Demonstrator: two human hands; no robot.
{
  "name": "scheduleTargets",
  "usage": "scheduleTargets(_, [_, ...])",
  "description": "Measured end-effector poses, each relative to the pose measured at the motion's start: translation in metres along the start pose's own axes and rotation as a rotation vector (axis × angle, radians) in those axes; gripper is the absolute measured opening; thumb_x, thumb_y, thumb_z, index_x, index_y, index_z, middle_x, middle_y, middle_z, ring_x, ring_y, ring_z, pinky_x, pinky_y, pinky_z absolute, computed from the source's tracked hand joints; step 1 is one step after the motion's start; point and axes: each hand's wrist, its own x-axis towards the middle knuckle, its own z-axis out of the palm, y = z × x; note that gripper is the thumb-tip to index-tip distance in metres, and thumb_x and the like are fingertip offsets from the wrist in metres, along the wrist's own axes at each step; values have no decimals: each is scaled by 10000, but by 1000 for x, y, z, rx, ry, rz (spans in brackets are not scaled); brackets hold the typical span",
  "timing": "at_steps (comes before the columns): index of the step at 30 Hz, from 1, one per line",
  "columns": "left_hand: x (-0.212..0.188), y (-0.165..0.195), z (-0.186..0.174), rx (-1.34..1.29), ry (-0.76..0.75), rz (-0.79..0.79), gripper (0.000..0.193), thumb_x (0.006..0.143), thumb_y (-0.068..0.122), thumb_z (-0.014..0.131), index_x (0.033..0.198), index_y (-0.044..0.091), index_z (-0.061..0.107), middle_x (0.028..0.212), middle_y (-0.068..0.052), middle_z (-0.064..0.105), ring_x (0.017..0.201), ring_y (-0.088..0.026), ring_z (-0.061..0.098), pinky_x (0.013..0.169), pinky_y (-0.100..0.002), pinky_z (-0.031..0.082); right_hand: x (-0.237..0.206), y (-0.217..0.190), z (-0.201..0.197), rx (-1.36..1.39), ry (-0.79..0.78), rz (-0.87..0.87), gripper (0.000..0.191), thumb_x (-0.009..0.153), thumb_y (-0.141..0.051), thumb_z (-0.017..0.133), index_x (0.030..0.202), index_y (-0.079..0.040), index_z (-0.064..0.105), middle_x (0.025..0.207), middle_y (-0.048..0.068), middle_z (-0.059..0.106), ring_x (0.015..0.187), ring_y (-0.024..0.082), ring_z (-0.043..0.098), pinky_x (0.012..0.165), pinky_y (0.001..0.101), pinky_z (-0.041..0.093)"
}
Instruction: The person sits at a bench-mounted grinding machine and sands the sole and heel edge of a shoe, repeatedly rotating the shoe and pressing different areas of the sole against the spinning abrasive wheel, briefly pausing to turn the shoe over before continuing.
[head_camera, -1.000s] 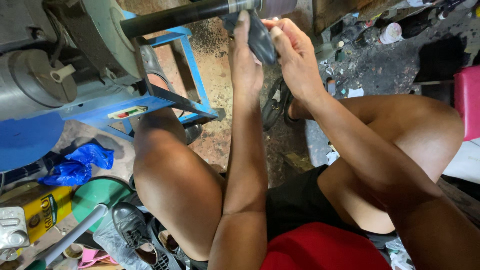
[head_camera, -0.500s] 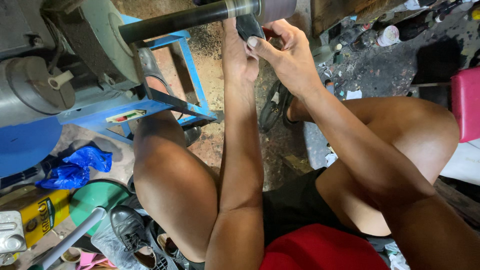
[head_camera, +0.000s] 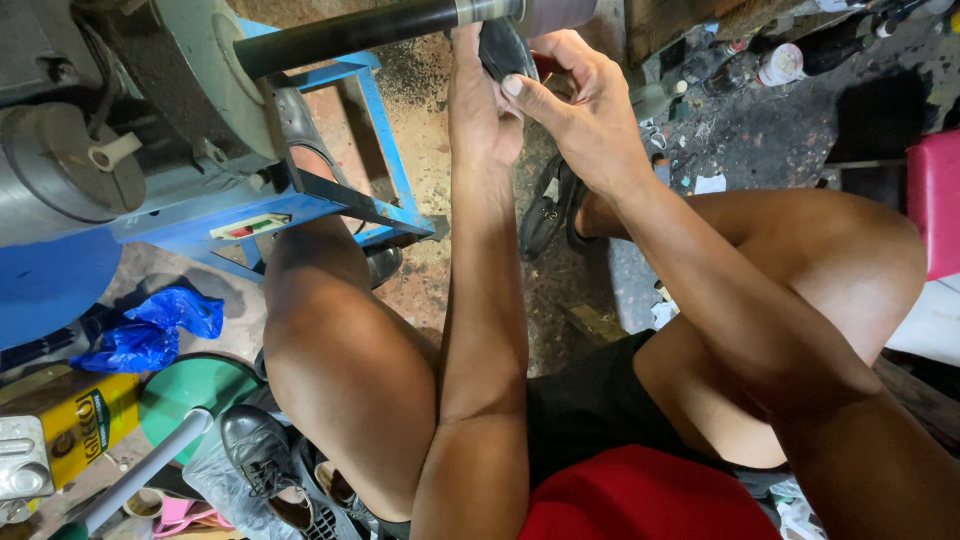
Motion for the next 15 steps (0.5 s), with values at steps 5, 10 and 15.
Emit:
scheduleTargets(5, [-3,2,0,22,-53,55,424,991,443,629,1182,66,587,958,-25,609,812,-143,632,650,-329,543,-3,-5,1,-47,-10,-24,250,1068,-159,738,1206,16,626,1043,-11,608,1002,66,640,936,247,533])
scheduleTargets(10, [-4,2,-1,2,-6,20,415,993,436,599,1204,79,582,990,-18,615,845,-120,638,679,-301,551,-1,-5,4,5,-5,-8,237,1059,-135,734,1202,26,634,1056,-9,600,1005,70,619,937,245,516])
scheduleTargets(15, [-1,-2,-5,-26,-71,-1,423,1021,437,606,1169,42,576,948,-34,592,794,-150,621,656,-317,557,1,0,3,-1,-8,-34,203,1055,-103,737,1181,36,661,1061,-2,612,995,80,629,922,253,524])
